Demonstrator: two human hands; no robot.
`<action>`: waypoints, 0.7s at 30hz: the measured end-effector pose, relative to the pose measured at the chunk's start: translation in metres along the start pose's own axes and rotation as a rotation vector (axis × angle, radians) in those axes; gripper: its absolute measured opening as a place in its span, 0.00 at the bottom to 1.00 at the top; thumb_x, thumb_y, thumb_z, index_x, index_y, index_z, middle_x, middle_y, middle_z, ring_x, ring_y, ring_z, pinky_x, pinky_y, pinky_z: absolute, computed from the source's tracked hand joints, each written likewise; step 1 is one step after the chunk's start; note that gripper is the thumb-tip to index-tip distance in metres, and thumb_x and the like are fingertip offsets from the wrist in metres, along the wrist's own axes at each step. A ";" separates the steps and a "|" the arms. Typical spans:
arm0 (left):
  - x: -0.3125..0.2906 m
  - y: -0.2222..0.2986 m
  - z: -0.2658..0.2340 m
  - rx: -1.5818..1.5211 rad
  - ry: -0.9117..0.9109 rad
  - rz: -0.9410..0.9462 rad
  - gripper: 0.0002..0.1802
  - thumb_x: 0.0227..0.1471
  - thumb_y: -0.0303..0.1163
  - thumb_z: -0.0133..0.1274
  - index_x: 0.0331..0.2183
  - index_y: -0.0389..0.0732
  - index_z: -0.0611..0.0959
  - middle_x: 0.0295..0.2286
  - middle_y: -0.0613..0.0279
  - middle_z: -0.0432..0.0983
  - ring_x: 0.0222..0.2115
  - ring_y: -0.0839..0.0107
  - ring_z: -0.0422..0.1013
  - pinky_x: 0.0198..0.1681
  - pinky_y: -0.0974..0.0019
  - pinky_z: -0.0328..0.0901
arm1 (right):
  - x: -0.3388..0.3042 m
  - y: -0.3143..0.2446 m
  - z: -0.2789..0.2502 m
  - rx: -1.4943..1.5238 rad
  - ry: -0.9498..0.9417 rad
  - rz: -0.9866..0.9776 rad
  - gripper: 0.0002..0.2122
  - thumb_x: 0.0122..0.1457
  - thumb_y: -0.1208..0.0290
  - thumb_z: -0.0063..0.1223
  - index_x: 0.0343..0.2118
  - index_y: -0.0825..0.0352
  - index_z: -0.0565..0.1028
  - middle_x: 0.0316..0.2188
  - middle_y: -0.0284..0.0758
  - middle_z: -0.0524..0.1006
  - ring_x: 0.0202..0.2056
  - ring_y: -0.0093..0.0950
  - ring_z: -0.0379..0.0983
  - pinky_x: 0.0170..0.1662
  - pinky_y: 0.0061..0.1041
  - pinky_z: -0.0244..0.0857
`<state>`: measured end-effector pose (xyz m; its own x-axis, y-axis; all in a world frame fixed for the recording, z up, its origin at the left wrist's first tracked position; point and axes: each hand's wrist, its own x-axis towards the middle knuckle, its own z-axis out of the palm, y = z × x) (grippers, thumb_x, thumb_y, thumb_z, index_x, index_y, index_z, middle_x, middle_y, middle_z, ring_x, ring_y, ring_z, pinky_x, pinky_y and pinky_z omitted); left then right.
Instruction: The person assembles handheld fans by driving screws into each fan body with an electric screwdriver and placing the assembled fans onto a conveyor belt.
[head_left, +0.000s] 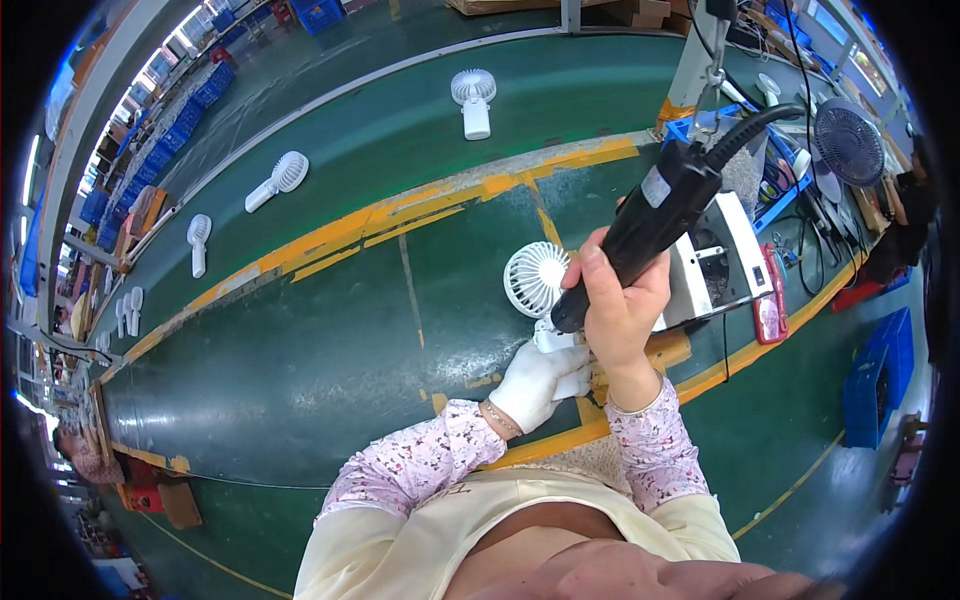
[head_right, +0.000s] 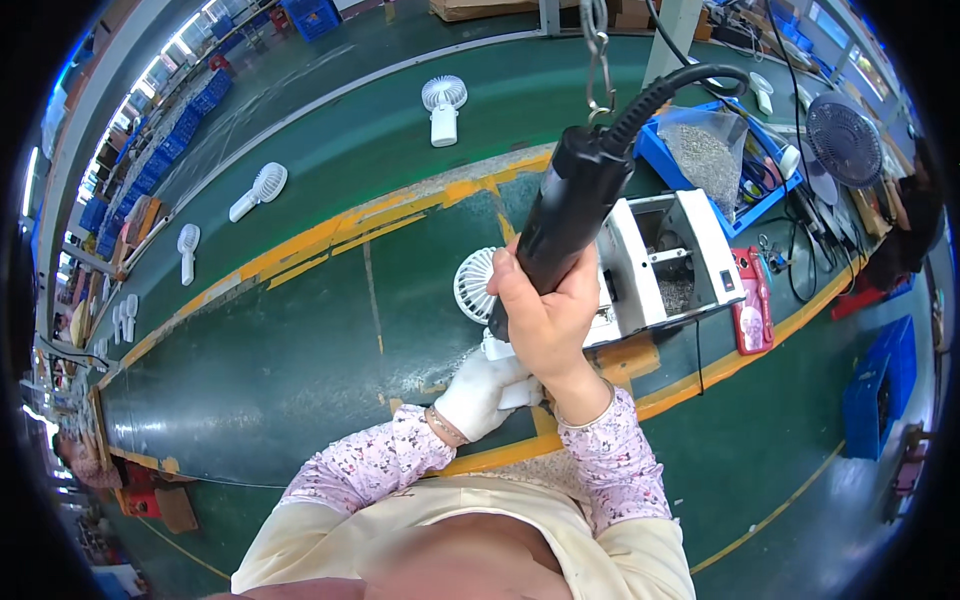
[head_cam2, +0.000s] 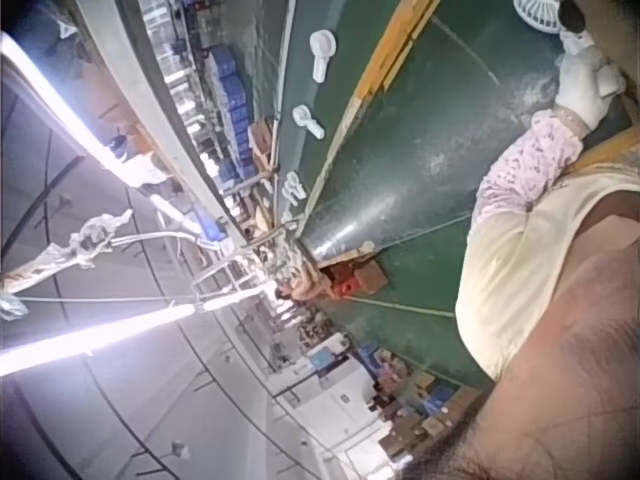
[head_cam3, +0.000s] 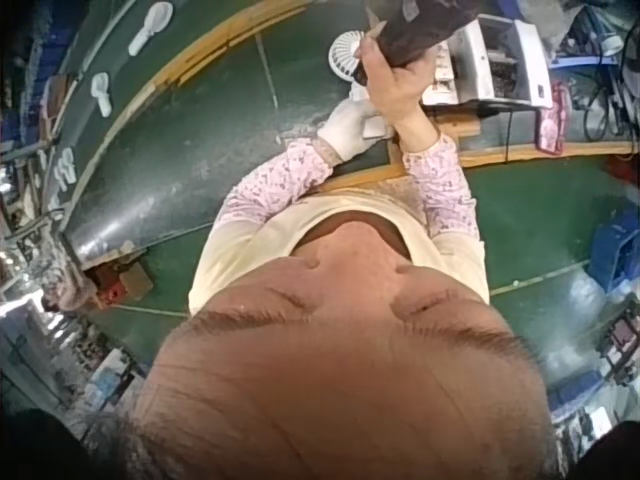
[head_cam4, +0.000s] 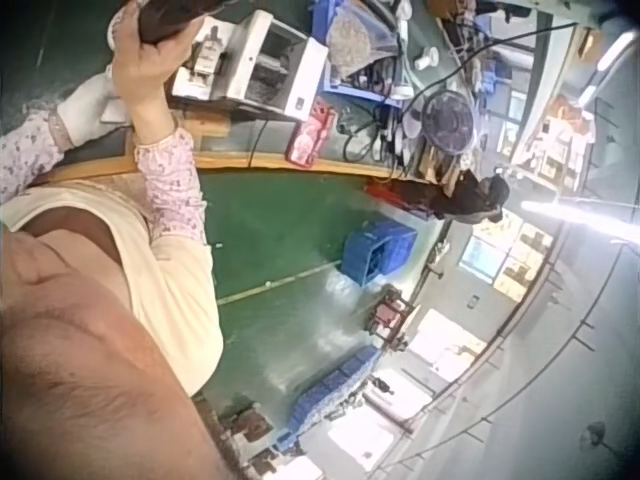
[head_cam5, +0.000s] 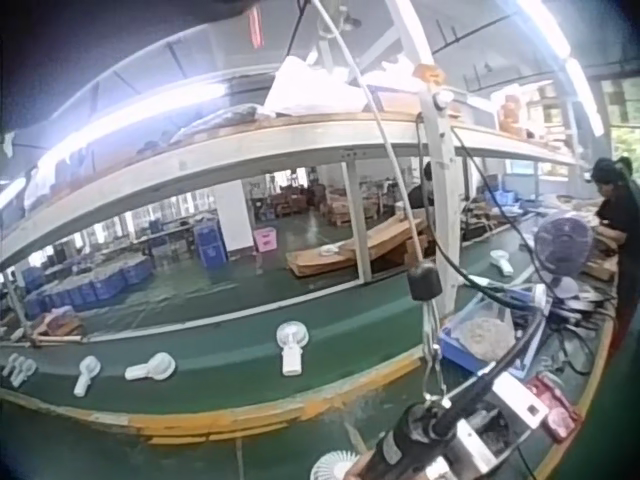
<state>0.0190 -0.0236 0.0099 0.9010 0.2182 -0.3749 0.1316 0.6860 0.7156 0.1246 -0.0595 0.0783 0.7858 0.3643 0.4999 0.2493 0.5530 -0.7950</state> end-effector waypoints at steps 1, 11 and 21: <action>0.002 -0.001 0.000 -0.087 0.012 -0.049 0.10 0.50 0.25 0.53 0.38 0.38 0.76 0.30 0.61 0.74 0.28 0.70 0.72 0.30 0.66 0.67 | 0.001 -0.001 0.000 -0.001 0.001 0.001 0.20 0.57 0.79 0.49 0.52 0.72 0.59 0.29 0.35 0.72 0.23 0.22 0.70 0.28 0.21 0.67; 0.001 -0.002 0.007 -0.175 0.057 -0.059 0.10 0.50 0.25 0.53 0.37 0.38 0.75 0.28 0.64 0.73 0.25 0.74 0.70 0.27 0.70 0.65 | -0.001 0.006 -0.004 -0.033 -0.077 -0.021 0.19 0.58 0.78 0.50 0.51 0.71 0.59 0.31 0.36 0.72 0.24 0.22 0.70 0.30 0.20 0.66; 0.002 -0.007 -0.001 -0.160 0.078 -0.076 0.10 0.49 0.24 0.53 0.37 0.38 0.74 0.29 0.63 0.73 0.26 0.71 0.72 0.27 0.68 0.66 | -0.014 0.022 0.001 -0.082 -0.006 -0.007 0.15 0.52 0.74 0.60 0.38 0.71 0.66 0.25 0.31 0.76 0.25 0.18 0.72 0.31 0.19 0.67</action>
<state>0.0199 -0.0278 0.0034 0.8554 0.2104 -0.4733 0.1253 0.8027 0.5831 0.1185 -0.0518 0.0537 0.7806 0.3649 0.5074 0.3008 0.4923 -0.8168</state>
